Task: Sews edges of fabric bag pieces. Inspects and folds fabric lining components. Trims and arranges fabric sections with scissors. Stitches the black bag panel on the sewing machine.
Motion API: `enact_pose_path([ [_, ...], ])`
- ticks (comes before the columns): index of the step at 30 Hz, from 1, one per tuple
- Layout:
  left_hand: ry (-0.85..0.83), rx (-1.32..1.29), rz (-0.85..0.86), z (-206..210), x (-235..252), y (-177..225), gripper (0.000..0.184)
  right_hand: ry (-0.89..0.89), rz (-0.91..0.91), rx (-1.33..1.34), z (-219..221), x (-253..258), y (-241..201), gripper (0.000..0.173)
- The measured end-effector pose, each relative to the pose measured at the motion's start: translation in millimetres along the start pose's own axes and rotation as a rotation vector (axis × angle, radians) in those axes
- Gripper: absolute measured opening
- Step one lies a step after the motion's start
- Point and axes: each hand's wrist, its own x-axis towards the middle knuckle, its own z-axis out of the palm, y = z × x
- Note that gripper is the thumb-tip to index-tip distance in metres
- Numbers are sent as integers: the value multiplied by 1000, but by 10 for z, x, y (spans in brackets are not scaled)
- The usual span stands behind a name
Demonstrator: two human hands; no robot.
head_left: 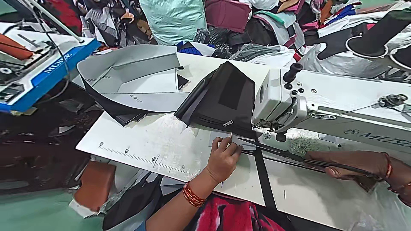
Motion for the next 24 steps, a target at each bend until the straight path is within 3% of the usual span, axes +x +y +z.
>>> enact_pose_path([
  [5,29,3,4,-7,-2,7,20,15,-51,-105,-92,73,-52,95],
  [10,42,8,8,-12,-9,8,19,17,11,-72,-102,105,-166,91],
  [17,50,6,32,-3,-14,1,19,86,-28,-87,-71,151,-141,58],
  [20,46,-32,57,-2,-1,-10,18,81,-63,-122,-61,152,-104,63],
  [24,50,-32,58,2,-7,-3,18,59,-9,-123,-55,137,-211,95],
])
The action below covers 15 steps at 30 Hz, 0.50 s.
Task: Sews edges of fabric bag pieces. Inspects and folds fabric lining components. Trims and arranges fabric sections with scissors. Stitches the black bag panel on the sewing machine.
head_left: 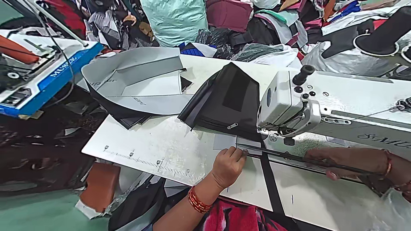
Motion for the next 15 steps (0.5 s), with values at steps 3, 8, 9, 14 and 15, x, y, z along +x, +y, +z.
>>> enact_pose_path([
  [3,13,-10,7,-4,-1,4,18,-33,-5,17,-2,128,-142,94],
  [8,29,-22,1,-18,3,13,18,-122,-25,-21,-62,348,-426,91],
  [9,36,-19,-1,-17,3,15,18,-128,-27,-41,-76,373,-459,91],
  [14,48,-49,-22,-10,12,22,17,-39,-90,-132,-88,443,-413,74],
  [15,44,-47,-23,-10,11,24,18,-19,-98,-140,-76,458,-396,72],
])
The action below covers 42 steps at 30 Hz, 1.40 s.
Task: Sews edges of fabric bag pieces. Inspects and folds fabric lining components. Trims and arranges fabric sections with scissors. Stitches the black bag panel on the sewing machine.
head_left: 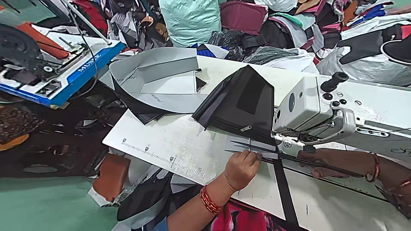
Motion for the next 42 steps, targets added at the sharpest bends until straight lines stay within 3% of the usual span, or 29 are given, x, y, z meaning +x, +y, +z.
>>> enact_pose_path([
  [9,9,-13,-4,-10,16,5,17,60,-6,-132,-41,63,5,45],
  [17,15,-46,25,-14,32,24,18,-1,13,-20,-35,166,-158,59],
  [21,35,-46,22,-18,34,5,17,-10,-4,40,-42,288,-330,47],
  [26,23,-107,50,-2,36,1,16,113,-54,-91,87,265,-304,51],
  [31,-10,-524,124,-22,26,-18,16,223,54,-134,435,67,-419,54],
  [36,-118,-943,-127,-366,-171,-48,15,442,133,-44,1084,-450,-324,69],
  [39,-292,-955,-196,-856,-522,-236,13,672,170,90,1596,-770,-83,77],
  [42,-587,-787,-236,-1380,-911,-520,15,868,285,185,1985,-955,60,72],
])
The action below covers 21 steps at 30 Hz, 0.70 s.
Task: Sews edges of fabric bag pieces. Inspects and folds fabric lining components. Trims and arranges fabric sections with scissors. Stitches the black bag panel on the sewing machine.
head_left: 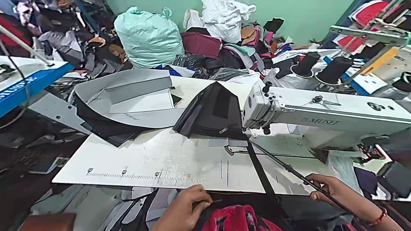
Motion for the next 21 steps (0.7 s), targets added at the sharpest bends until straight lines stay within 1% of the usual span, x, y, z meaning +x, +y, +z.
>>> enact_pose_path([
  [2,-233,66,-141,-192,-244,3,14,94,118,38,74,-99,55,57],
  [3,-298,69,-173,-239,-282,20,15,135,183,57,112,-98,41,49],
  [4,-294,73,-160,-250,-279,42,16,170,243,54,148,-64,15,45],
  [6,-172,90,-70,-200,-137,115,17,235,334,-6,192,37,-96,47],
  [7,-78,132,-10,-152,4,149,19,259,379,-54,192,100,-177,53],
  [9,75,230,91,-68,371,208,19,254,474,-157,161,225,-338,61],
  [11,133,298,137,-6,803,236,17,218,514,-235,139,324,-430,62],
  [13,105,341,95,40,1238,236,20,144,520,-286,100,377,-531,63],
  [15,23,367,20,81,1611,172,26,93,529,-329,80,388,-674,56],
  [16,37,386,39,136,1757,77,29,114,525,-343,88,383,-779,50],
  [17,5,397,14,172,1870,17,32,172,493,-349,117,386,-889,42],
  [18,-22,405,-7,203,1953,-33,35,251,424,-336,169,415,-987,35],
  [19,-3,399,5,250,2008,-93,35,330,327,-301,241,477,-1076,32],
  [21,44,375,17,334,2058,-164,33,382,133,-171,408,706,-1200,31],
])
